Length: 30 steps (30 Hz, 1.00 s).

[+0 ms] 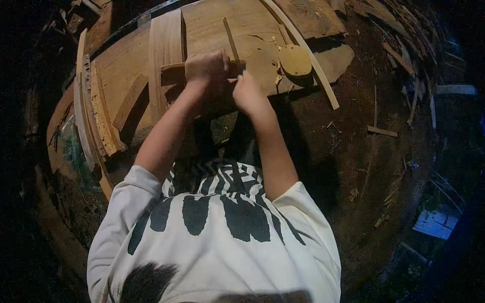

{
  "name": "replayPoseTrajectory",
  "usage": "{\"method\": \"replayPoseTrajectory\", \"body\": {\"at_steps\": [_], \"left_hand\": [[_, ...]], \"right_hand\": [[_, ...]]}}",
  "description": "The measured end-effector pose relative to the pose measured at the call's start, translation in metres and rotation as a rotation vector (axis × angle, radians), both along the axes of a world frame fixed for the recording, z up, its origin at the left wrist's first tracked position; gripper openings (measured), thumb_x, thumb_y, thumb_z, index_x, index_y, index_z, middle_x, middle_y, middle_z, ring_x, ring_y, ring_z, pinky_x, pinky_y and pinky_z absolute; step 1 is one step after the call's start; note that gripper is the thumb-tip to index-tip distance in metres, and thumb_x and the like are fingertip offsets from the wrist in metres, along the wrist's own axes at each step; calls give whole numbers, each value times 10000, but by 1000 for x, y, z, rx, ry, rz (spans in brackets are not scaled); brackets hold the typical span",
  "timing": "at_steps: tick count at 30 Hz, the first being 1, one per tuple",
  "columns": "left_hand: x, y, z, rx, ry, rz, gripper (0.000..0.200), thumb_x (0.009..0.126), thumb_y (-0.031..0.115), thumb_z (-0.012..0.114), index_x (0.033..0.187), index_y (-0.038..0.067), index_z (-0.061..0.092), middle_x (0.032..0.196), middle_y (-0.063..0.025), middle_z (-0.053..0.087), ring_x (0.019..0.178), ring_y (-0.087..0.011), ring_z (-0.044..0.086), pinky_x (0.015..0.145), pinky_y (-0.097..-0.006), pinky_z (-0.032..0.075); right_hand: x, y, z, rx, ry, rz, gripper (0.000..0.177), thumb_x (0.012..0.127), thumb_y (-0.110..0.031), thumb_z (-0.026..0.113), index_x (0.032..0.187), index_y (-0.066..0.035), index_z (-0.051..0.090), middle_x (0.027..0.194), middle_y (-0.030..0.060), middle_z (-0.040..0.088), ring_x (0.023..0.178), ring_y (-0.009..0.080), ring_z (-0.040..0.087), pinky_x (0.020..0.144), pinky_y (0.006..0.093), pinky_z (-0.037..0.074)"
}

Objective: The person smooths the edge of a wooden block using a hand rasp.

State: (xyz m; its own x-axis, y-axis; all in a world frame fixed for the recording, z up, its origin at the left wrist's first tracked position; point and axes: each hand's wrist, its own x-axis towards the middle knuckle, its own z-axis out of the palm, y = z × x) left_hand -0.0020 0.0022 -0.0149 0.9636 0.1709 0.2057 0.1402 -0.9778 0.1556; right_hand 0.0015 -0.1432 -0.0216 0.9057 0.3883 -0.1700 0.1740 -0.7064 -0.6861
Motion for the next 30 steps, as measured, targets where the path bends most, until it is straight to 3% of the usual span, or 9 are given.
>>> {"method": "replayPoseTrajectory", "body": {"at_steps": [7, 9, 11, 17, 19, 22, 24, 27, 30], "left_hand": [[7, -1, 4, -77, 98, 105, 162, 764, 288, 552, 760, 207, 693, 722, -105, 660, 663, -268, 662, 576, -391, 515], [5, 1, -2, -50, 84, 98, 155, 760, 287, 558, 756, 211, 692, 713, -103, 659, 653, -262, 663, 566, -390, 514], [2, 2, -6, -33, -160, -12, 403, 883, 331, 429, 640, 109, 662, 566, -132, 609, 499, -272, 629, 468, -380, 497], [-4, -3, 4, 40, -121, -12, 370, 861, 333, 462, 644, 107, 660, 594, -136, 627, 544, -287, 641, 517, -385, 515], [-4, -3, 2, 53, -131, -3, 364, 859, 333, 466, 650, 108, 661, 602, -128, 631, 547, -280, 642, 518, -386, 514], [-5, 3, 1, 10, -139, -54, 337, 843, 345, 482, 666, 127, 667, 610, -113, 634, 541, -267, 640, 505, -389, 506], [-1, 5, -3, -40, -137, -102, 316, 831, 356, 494, 676, 145, 671, 610, -105, 632, 533, -261, 637, 491, -391, 500], [8, 3, -12, 50, -55, 86, 276, 796, 398, 525, 695, 178, 657, 598, -80, 626, 505, -249, 623, 458, -390, 484], [4, 4, -10, -42, -82, 13, 181, 759, 284, 543, 692, 199, 688, 644, -66, 650, 584, -256, 651, 486, -377, 498]], "right_hand": [[-103, -66, 43, 12, 183, -74, 266, 933, -183, 384, 1060, 29, 483, 832, 315, 570, 847, 475, 554, 691, 500, 462], [-112, -72, 53, -77, 370, -134, 280, 934, -188, 389, 1104, 15, 480, 855, 315, 573, 871, 464, 555, 711, 491, 466], [-100, -63, 42, -56, 270, -122, 281, 934, -192, 388, 1097, 17, 481, 858, 312, 575, 874, 464, 555, 720, 488, 467], [-7, -2, 24, 21, 89, -39, 262, 927, -169, 369, 1031, 36, 497, 1004, 291, 553, 990, 454, 506, 829, 473, 430], [-2, 4, 46, -183, 49, 150, 247, 918, -150, 366, 1032, 25, 500, 1039, 297, 533, 1020, 446, 485, 840, 474, 413], [-27, -21, 23, 11, 29, 46, 242, 916, -152, 374, 1037, 20, 494, 962, 298, 554, 962, 454, 515, 790, 490, 423], [-64, -45, 38, -81, 144, -19, 246, 926, -167, 374, 1032, 21, 493, 897, 294, 571, 910, 465, 537, 755, 494, 434], [-110, -73, 50, -59, 204, -97, 258, 934, -182, 376, 1041, 24, 489, 870, 291, 580, 888, 473, 545, 736, 496, 445], [-120, -79, 56, -50, 330, -110, 279, 938, -194, 374, 1071, 24, 487, 908, 303, 576, 919, 469, 540, 753, 491, 445]]}}
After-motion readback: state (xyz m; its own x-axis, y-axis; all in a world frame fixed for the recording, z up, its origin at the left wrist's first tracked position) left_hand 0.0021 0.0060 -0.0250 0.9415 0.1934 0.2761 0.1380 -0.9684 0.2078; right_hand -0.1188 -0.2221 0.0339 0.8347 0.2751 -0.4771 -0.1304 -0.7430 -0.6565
